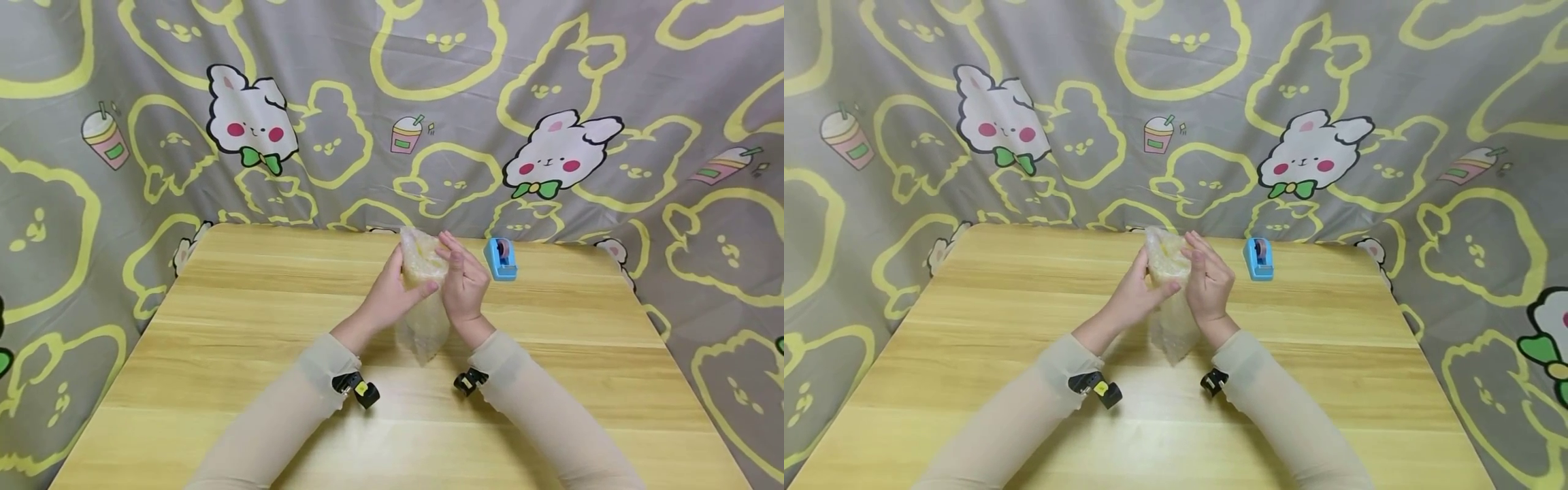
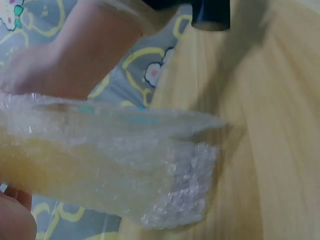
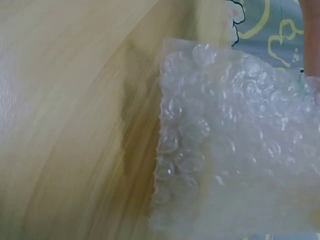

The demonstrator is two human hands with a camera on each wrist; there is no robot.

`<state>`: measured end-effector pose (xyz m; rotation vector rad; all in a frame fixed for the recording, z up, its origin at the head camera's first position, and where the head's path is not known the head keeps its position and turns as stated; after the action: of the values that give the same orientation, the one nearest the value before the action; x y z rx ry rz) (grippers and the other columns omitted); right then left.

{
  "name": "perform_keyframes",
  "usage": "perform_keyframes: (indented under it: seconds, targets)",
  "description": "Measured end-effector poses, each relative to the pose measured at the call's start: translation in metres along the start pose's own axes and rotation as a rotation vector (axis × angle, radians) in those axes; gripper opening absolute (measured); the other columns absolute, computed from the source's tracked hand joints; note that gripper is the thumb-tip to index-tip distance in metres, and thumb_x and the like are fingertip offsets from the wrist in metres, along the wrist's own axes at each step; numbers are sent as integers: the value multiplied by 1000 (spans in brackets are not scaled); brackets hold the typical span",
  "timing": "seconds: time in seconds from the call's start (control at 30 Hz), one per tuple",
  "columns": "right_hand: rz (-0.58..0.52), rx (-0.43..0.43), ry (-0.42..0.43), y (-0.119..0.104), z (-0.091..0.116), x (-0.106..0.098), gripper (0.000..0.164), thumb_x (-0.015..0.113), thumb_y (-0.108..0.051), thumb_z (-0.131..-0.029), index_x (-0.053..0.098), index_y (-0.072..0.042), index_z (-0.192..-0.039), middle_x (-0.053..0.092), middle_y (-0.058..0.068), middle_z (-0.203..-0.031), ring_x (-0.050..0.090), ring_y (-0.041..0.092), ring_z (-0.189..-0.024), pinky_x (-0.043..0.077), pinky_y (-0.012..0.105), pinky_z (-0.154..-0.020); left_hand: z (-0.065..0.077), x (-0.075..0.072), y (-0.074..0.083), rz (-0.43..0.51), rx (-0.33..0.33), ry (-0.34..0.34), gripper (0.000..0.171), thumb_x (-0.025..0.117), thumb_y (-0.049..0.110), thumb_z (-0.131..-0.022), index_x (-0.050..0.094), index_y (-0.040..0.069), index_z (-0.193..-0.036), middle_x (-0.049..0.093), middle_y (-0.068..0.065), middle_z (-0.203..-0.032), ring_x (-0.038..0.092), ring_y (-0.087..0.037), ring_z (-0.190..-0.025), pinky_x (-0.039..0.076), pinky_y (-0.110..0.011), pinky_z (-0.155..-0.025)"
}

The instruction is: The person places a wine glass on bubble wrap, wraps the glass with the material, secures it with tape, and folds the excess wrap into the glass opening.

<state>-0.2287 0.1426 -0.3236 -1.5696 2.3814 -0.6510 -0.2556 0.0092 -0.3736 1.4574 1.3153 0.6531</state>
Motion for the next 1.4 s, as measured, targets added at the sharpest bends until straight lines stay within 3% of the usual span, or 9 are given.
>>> perform_keyframes:
  seconds: [0.17,0.4,0.57,0.7,0.83,0.97,1.13,1.4]
  targets:
    - [-28,28,-26,-18,-6,5,44,48,-10,-106,69,20,-84,66,37,-101,63,55,-101,49,57,-94,-2,-5,-3,22,-7,-11,103,78,42,-86,11,19,-162,25,-9,-162,29,-21,-146,27,-40,-119]
    - [-59,70,-11,-19,-4,6,53,47,-25,-107,68,22,-91,64,38,-106,61,53,-108,49,48,-101,-4,-5,5,94,37,-26,101,79,19,-86,12,15,-161,26,-8,-162,30,-19,-146,29,-38,-118]
    - [-80,145,-71,-15,-2,9,46,40,-18,-110,65,20,-107,60,38,-119,56,51,-118,43,40,-109,-5,-6,8,101,64,-22,103,81,11,-81,14,10,-159,27,-4,-162,31,-18,-145,30,-38,-118]
    - [-76,189,-129,-14,-1,11,39,34,-4,-108,64,19,-111,59,36,-125,55,49,-122,41,37,-111,-8,-6,7,111,63,-40,110,85,9,-76,14,14,-160,27,-4,-163,29,-17,-146,27,-39,-119]
    - [-63,187,-144,-7,1,12,36,30,9,-103,62,20,-116,58,36,-125,54,51,-121,41,36,-111,-10,-6,4,99,36,-70,113,87,10,-75,14,16,-161,27,-4,-163,31,-18,-145,28,-40,-118]
    - [-73,179,-139,9,8,11,39,27,11,-101,57,20,-124,57,35,-128,54,53,-119,42,34,-110,-11,-5,2,82,28,-84,107,87,10,-75,21,12,-160,27,-2,-163,34,-20,-144,31,-40,-117]
    - [-86,205,-137,22,13,11,42,27,-1,-106,57,14,-130,59,29,-132,56,46,-121,43,34,-109,-11,-4,5,28,60,-85,99,86,11,-78,26,4,-156,29,-8,-162,34,-20,-145,29,-37,-118]
    - [-129,240,-79,26,16,7,52,29,-22,-107,67,12,-117,66,27,-121,62,26,-121,45,35,-107,-5,-4,14,-222,154,-62,92,84,25,-84,30,4,-155,31,-7,-162,27,-17,-148,23,-34,-121]
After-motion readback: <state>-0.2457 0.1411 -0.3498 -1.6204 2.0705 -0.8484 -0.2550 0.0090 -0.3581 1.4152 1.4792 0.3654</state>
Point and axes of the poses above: each hand's wrist, its own z-axis away from the middle knuckle, its own x-axis out of the palm, y = z × x, the point moved 9 cm from there along -z, towards the middle knuckle
